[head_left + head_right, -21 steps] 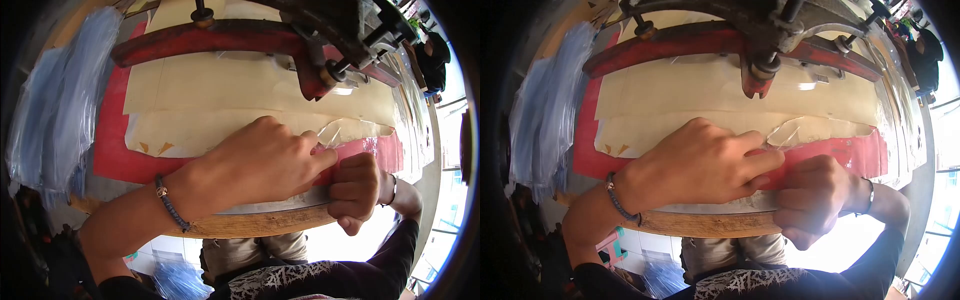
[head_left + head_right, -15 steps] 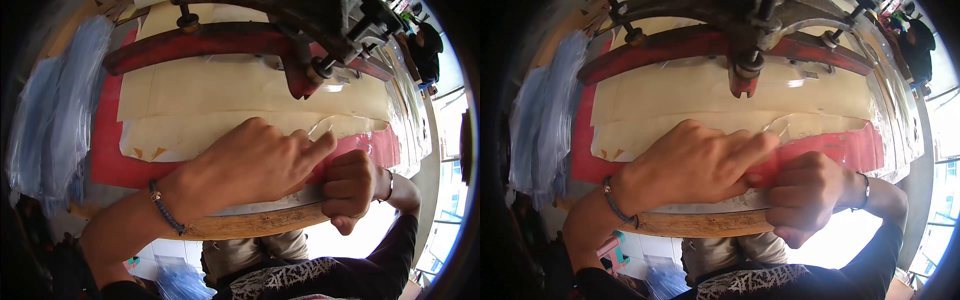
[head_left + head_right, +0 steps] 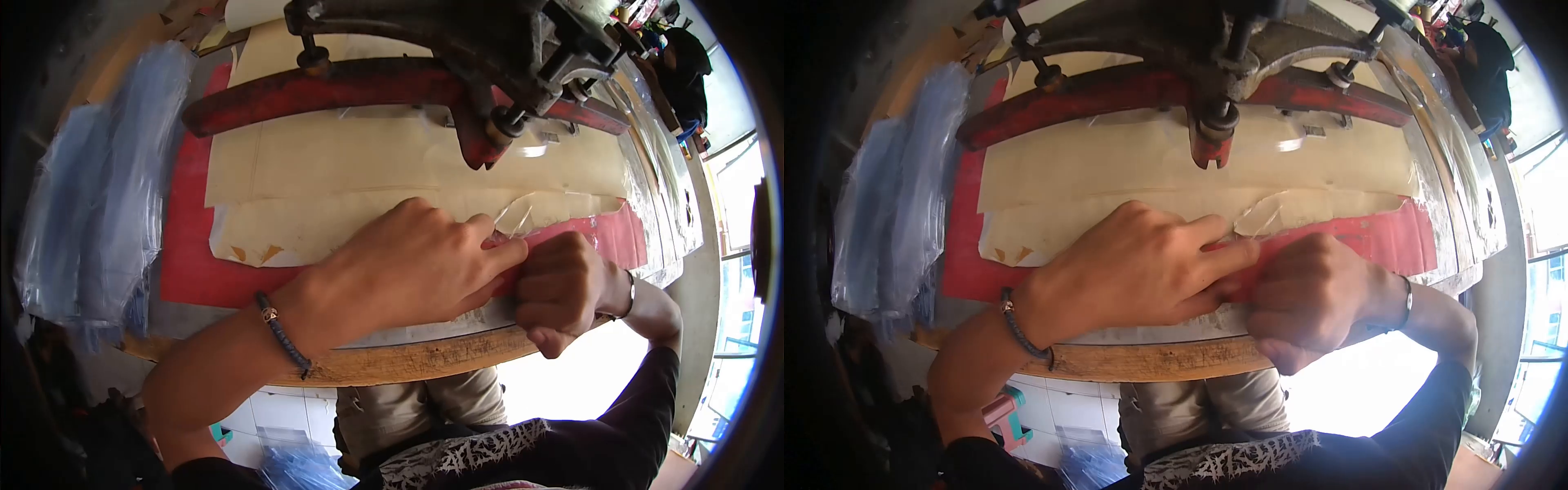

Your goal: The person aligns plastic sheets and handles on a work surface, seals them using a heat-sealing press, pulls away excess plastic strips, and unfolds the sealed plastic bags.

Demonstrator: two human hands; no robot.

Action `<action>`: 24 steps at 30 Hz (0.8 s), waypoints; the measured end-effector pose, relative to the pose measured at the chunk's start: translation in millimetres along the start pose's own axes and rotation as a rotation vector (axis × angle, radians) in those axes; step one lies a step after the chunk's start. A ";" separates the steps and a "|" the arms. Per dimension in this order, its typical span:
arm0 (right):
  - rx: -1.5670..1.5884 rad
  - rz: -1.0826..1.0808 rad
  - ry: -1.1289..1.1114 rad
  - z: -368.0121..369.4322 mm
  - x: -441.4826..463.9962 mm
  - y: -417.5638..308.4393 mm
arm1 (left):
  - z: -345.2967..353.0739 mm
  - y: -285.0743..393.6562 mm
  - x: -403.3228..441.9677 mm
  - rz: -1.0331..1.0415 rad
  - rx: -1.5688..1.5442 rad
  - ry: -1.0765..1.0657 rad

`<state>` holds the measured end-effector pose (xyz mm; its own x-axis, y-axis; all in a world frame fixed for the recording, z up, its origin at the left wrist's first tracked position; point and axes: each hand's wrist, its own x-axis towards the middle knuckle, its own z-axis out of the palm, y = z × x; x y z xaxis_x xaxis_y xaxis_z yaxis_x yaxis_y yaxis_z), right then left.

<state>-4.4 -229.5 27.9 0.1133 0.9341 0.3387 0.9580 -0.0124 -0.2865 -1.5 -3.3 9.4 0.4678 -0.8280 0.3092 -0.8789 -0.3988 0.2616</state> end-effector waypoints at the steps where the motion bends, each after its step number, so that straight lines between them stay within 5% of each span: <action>1: 0.001 0.016 -0.035 -3.4 -1.8 -1.6 | 0.7 -1.3 -0.4 0.007 -0.003 0.003; 10: -0.106 -0.034 0.051 -12.7 -4.3 -2.9 | -1.6 -3.8 0.4 0.012 -0.032 -0.005; 13: -0.108 -0.116 0.288 -28.5 -12.7 -10.8 | -0.8 -5.1 -0.3 0.010 -0.037 -0.016; 21: -0.159 -0.008 0.043 -21.0 5.9 -9.6 | -2.8 -6.1 4.2 0.035 -0.005 0.009; 24: -0.132 -0.030 0.112 -18.5 3.6 -6.7 | -2.8 -4.7 7.9 0.047 0.000 -0.026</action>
<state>-5.5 -232.7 47.7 0.1062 0.8892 0.4450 0.9868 -0.0390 -0.1574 6.6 -6.9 13.2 0.4236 -0.8558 0.2971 -0.8998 -0.3595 0.2474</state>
